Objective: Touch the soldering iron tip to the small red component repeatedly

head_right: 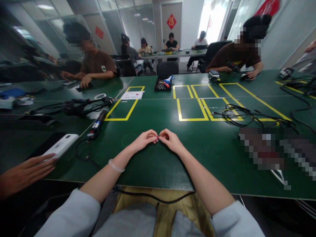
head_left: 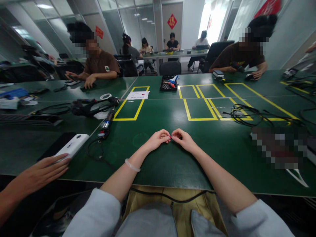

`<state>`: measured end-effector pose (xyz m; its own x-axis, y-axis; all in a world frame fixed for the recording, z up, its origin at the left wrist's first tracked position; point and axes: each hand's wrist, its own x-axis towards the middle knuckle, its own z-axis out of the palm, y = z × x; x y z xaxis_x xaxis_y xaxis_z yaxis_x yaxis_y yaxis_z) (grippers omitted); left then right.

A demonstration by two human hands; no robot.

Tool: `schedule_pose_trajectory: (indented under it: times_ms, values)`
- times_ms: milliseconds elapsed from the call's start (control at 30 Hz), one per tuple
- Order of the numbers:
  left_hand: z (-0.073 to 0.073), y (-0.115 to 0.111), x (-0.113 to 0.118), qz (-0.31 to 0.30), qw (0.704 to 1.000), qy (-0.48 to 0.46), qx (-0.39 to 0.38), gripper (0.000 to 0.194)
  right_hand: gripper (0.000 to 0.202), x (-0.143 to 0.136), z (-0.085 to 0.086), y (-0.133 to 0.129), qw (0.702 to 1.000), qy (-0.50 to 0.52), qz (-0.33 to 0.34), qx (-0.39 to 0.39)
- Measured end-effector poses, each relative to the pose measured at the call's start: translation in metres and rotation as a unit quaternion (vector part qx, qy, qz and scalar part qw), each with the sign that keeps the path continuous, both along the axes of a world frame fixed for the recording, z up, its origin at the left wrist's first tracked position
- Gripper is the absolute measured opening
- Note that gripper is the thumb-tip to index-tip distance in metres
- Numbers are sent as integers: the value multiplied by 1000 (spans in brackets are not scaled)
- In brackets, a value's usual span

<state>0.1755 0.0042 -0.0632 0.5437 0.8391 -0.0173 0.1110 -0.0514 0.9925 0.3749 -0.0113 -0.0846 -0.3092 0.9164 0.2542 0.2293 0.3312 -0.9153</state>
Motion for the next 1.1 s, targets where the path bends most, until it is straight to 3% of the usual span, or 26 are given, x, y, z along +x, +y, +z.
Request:
schedule_pose_trajectory:
  times_ms: [300,400,467,533,567,633,700,767,833,933,1000,1100]
  values:
    - [3,-4,0,11,997,52,58,31,16,2,1,0,1000,-13,23,-10]
    - [15,-2,-16,15,988,116,97,46,14,3,2,1,1000,-17,19,-14]
    - [24,1,-38,28,975,180,129,51,13,3,3,0,1000,-21,16,-15]
    - [32,5,-70,75,940,273,191,51,13,3,3,0,1000,-23,15,-15]
    - [35,8,-89,115,909,331,228,52,12,3,3,0,999,-24,16,-14]
    - [39,13,-132,214,818,456,279,55,12,3,3,-1,999,-27,15,-13]
    - [39,18,-176,294,730,552,273,65,12,2,4,-2,999,-28,12,-12]
    - [37,23,-217,324,681,614,234,76,12,2,5,-2,999,-29,12,-13]
    - [33,28,-251,313,670,649,175,81,12,1,4,-2,999,-28,13,-15]
    - [26,33,-281,277,686,663,114,75,13,1,3,-1,999,-27,15,-16]
    - [22,34,-286,274,691,657,125,71,14,0,2,-1,999,-27,14,-15]
    - [21,29,-273,283,689,647,162,70,14,-1,2,-2,1000,-25,11,-13]
